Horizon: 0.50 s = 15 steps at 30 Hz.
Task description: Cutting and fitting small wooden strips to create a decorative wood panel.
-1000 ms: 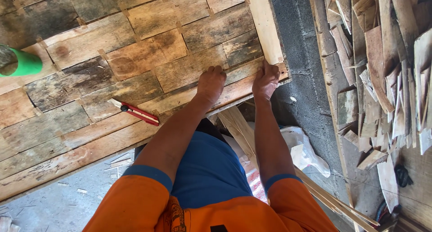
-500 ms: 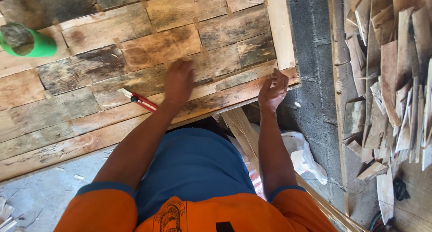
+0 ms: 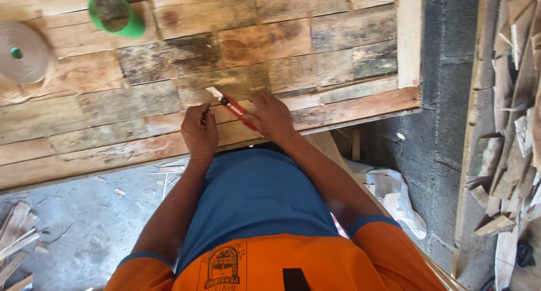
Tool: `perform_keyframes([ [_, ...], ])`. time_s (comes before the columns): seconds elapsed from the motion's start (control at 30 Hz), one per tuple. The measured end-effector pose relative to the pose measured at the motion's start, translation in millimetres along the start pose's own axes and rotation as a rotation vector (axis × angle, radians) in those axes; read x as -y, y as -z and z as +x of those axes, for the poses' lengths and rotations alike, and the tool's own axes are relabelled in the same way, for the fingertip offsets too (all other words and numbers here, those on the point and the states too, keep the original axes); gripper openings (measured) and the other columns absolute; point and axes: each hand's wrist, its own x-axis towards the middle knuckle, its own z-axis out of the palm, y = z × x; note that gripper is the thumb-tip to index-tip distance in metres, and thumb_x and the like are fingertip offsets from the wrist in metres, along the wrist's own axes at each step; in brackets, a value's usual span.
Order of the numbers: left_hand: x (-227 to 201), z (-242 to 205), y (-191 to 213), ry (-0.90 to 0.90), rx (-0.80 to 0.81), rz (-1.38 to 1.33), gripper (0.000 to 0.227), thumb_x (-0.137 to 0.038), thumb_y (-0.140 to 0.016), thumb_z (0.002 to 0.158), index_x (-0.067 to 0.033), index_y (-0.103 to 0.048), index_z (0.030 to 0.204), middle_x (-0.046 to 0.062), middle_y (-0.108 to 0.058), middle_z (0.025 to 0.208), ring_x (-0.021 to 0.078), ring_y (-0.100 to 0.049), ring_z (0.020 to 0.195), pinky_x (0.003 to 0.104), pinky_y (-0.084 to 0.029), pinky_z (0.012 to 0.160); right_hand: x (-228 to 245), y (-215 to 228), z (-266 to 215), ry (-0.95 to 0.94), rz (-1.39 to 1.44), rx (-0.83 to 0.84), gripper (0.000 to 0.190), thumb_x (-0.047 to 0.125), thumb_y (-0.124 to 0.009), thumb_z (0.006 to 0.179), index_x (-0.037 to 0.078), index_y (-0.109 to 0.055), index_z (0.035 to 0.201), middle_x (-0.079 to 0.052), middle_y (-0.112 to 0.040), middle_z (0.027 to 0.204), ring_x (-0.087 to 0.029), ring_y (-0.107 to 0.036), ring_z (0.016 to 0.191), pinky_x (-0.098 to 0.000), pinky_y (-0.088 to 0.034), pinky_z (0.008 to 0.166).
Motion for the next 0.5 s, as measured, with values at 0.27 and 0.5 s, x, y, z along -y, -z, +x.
perform_keyframes([
  [0.27,21.1,0.4,42.1,0.058,-0.019,-0.043,0.014,-0.003,-0.072,0.097,-0.0006,-0.072,0.111,0.011,-0.068,0.094,0.0191,-0.066,0.075,0.031,-0.053,0.066,29.4,-50.4,20.3,-0.032,-0.152,0.129,0.053,0.033,-0.083,0.078,0.007,-0.058,0.116,-0.016,-0.064,0.107,-0.037,-0.064,0.102,-0.0482,-0.053,0.08],
  [0.5,12.8,17.1,47.3,-0.006,0.043,-0.083,0.012,-0.004,-0.073,0.099,-0.0001,-0.071,0.111,0.012,-0.069,0.098,0.0178,-0.067,0.076,0.029,-0.054,0.066,18.3,-75.7,15.8,-0.193,-0.088,0.229,0.033,0.022,-0.066,0.095,0.005,-0.053,0.121,-0.02,-0.064,0.111,-0.038,-0.066,0.1,-0.05,-0.054,0.084],
])
